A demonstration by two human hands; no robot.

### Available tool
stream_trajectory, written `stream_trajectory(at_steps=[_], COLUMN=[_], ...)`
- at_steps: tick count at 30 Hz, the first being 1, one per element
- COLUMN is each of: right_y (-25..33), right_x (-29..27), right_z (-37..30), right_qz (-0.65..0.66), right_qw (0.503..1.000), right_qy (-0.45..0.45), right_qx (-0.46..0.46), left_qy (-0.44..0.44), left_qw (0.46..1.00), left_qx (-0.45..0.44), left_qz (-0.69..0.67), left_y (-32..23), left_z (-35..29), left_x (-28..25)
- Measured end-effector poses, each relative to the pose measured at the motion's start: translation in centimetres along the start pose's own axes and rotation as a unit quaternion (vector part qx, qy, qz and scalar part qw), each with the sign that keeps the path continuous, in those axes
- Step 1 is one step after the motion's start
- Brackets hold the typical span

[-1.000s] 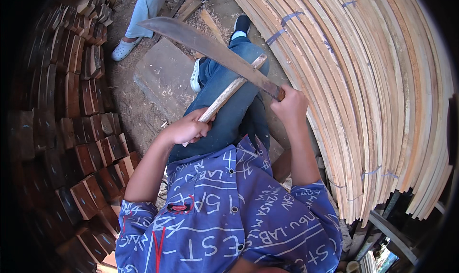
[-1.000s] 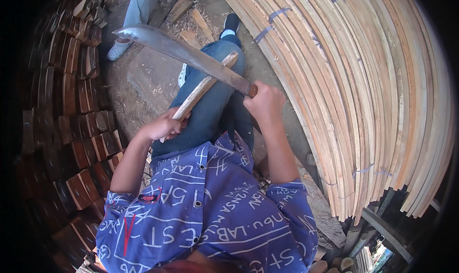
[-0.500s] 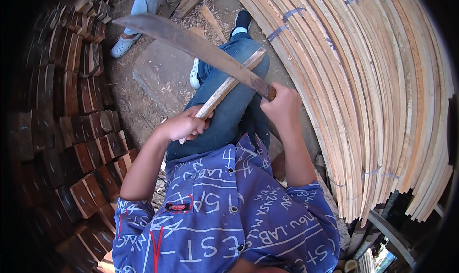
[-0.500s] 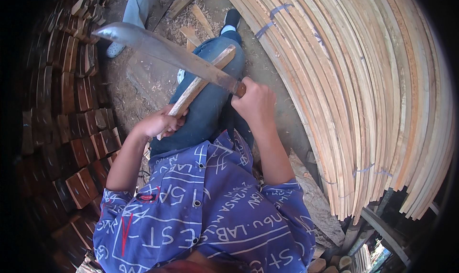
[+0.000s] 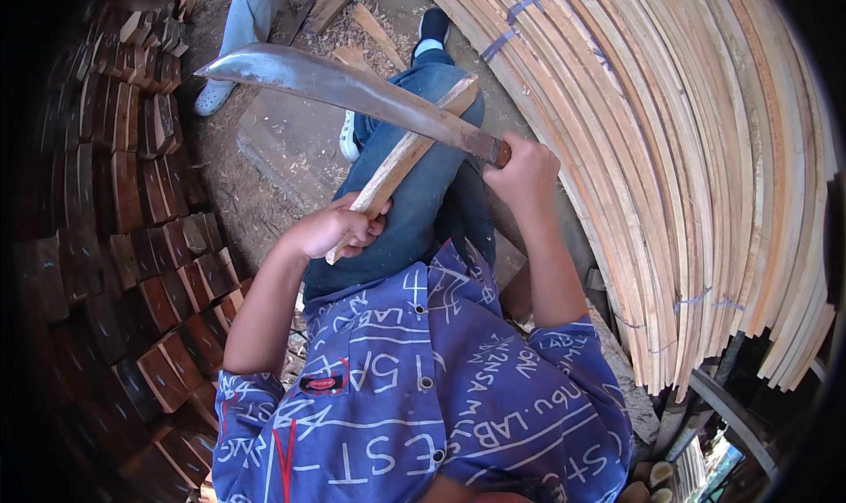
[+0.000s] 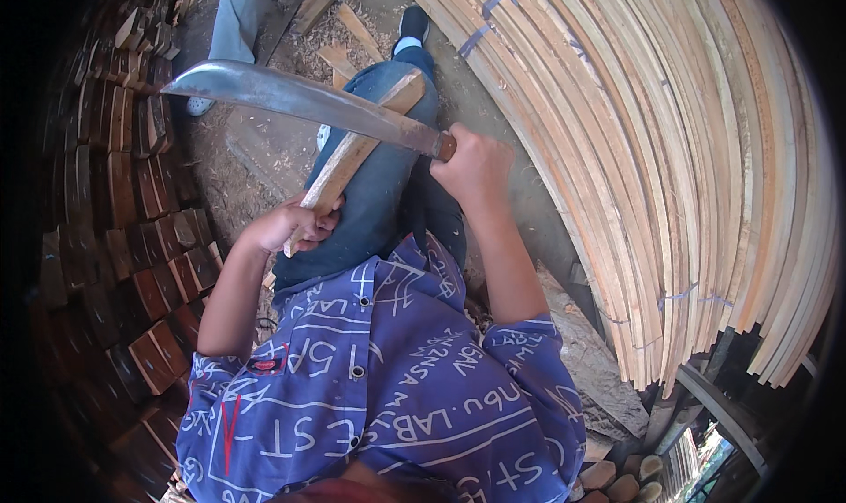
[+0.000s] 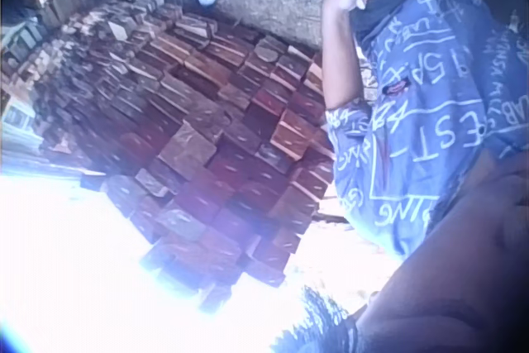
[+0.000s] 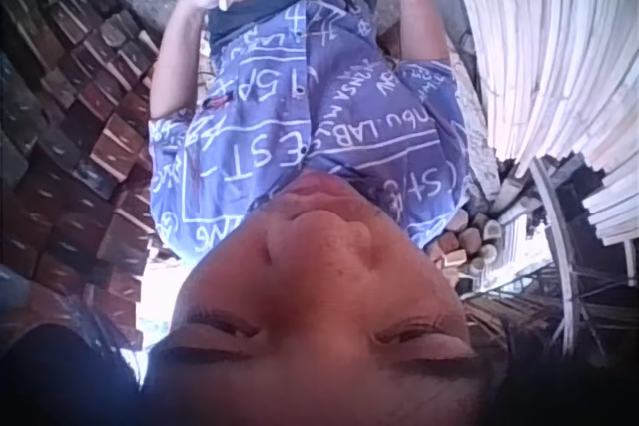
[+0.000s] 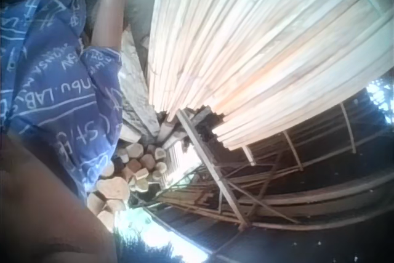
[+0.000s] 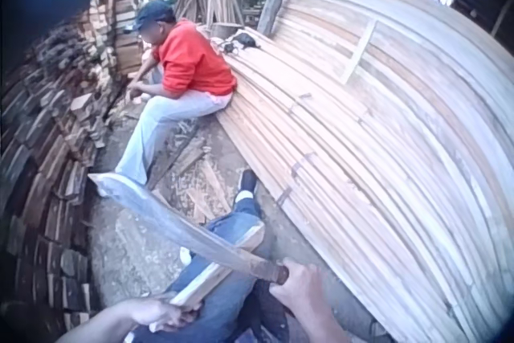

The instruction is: The person sits on the ground and uses a large curved knife to shave and shape a piece of wood held in their left hand. They repeatedly scrape the blade along the wood to remove thin layers, refining its shape.

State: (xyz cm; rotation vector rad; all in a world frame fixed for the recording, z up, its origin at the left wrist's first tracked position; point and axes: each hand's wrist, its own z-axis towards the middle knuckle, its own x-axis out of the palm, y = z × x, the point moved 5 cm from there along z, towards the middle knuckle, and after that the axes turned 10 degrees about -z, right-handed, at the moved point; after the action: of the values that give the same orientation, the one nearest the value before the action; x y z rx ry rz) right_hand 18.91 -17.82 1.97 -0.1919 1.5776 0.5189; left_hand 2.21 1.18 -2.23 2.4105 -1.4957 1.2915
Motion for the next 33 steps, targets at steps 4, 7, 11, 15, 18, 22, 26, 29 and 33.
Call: stream_trajectory(at_steps=[4,7,11,15,18,22,26,29,33], right_y=[-0.7,0.5,-0.5,-1.5,-2.6,-3.2,-0.4,2.5,-2.6], right_x=[0.0,0.4,0.7,1.2,0.9,0.8,0.0,-0.4,0.4], right_z=[0.1,-0.4,0.5,1.6,1.4,-0.1,-0.8,-0.6,1.1], right_qz=[0.002,0.019,0.019,-0.015,-0.034,-0.023,-0.006,0.018,-0.026], right_qw=[1.0,1.0,1.0,0.999,0.999,1.0,1.0,1.0,0.997], right_qy=[0.005,-0.017,-0.023,-0.027,-0.009,-0.012,0.02,-0.002,0.013], right_qx=[0.004,0.015,0.001,0.018,0.021,0.014,0.018,-0.007,0.07], left_qy=[0.009,0.034,0.017,0.031,0.048,0.074,0.082,0.043,0.087], left_qw=[1.0,0.998,0.999,0.996,0.996,0.995,0.993,0.997,0.985], left_qx=[-0.007,-0.004,-0.007,-0.014,-0.02,-0.039,-0.034,-0.011,0.005], left_qz=[-0.014,-0.06,-0.031,-0.083,-0.067,-0.06,-0.074,-0.055,-0.147], left_y=[-0.1,-0.1,-0.1,-0.4,-0.2,0.4,-0.2,-0.3,0.8], left_z=[0.4,0.6,0.2,1.0,1.3,1.6,1.4,1.0,-0.3], left_x=[0.1,-0.1,0.4,1.8,1.6,1.2,1.2,1.6,0.0])
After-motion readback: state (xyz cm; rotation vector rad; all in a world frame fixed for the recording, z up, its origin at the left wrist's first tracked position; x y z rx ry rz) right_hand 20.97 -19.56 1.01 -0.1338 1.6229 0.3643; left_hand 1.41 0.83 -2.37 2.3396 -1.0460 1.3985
